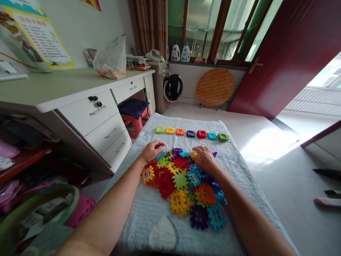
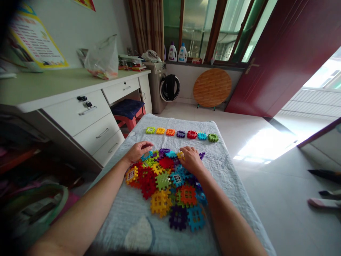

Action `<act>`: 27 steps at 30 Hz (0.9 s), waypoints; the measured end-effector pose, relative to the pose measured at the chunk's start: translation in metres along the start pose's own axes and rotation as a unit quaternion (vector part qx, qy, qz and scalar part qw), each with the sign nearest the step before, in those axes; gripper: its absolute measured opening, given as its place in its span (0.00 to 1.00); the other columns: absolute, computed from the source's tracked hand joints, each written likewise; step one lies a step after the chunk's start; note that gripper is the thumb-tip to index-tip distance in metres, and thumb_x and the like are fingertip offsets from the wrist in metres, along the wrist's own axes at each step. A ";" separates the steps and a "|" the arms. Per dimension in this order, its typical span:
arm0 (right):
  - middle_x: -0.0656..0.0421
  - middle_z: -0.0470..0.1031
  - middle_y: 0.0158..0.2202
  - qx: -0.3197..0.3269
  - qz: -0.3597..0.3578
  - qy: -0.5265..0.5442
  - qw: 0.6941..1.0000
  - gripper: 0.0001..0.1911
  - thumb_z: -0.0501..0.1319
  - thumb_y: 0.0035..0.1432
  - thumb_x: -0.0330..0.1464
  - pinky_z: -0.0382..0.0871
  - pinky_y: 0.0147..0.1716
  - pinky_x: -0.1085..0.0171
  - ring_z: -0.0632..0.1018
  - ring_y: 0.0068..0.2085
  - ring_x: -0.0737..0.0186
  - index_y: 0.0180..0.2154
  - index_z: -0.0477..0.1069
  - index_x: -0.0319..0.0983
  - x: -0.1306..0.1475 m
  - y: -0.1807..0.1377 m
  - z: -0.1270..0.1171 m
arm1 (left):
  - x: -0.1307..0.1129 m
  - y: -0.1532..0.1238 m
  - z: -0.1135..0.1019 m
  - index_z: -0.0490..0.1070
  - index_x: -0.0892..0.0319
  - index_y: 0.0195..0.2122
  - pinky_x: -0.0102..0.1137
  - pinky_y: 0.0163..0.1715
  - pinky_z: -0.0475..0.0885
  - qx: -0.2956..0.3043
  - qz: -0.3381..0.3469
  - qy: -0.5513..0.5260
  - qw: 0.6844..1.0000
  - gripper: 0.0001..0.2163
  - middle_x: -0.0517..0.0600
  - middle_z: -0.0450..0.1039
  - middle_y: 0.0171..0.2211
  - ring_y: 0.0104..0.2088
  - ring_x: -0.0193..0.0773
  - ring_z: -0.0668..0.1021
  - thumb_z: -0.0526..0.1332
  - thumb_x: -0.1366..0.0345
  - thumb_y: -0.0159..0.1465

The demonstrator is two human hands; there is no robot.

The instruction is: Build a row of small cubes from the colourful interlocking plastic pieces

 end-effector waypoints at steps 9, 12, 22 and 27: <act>0.52 0.74 0.46 0.008 -0.003 0.007 1.000 0.21 0.61 0.55 0.37 0.64 0.50 0.52 0.71 0.48 0.49 0.51 0.70 0.43 -0.004 -0.007 0.003 | -0.004 0.002 -0.005 0.76 0.59 0.39 0.35 0.44 0.71 -0.004 0.023 0.024 0.999 0.15 0.53 0.75 0.44 0.41 0.40 0.75 0.61 0.56 0.56; 0.52 0.72 0.47 -0.014 -0.016 0.030 0.999 0.26 0.60 0.52 0.31 0.65 0.50 0.54 0.72 0.49 0.51 0.55 0.67 0.43 -0.004 -0.008 0.001 | -0.004 0.001 -0.005 0.76 0.59 0.39 0.36 0.44 0.71 0.000 0.021 0.019 1.000 0.15 0.53 0.75 0.42 0.41 0.40 0.76 0.62 0.56 0.56; 0.55 0.72 0.42 -0.092 0.022 0.117 0.989 0.18 0.54 0.56 0.30 0.70 0.44 0.59 0.76 0.42 0.57 0.47 0.72 0.44 -0.014 -0.011 -0.018 | 0.000 0.001 -0.012 0.76 0.60 0.39 0.31 0.34 0.71 0.025 -0.010 0.054 0.998 0.16 0.50 0.76 0.34 0.30 0.36 0.74 0.63 0.56 0.53; 0.58 0.73 0.33 -0.109 0.082 0.239 0.961 0.13 0.56 0.57 0.36 0.69 0.30 0.63 0.73 0.27 0.64 0.43 0.71 0.41 -0.015 -0.012 -0.018 | 0.000 0.003 -0.018 0.76 0.61 0.38 0.31 0.35 0.71 0.019 -0.007 0.053 0.998 0.16 0.50 0.77 0.33 0.30 0.36 0.74 0.63 0.56 0.52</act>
Point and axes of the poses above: each hand's wrist, its own y-axis towards the middle knuckle, its own z-axis out of the palm, x = y × z, the point moved 6 cm from there along y, towards the middle knuckle
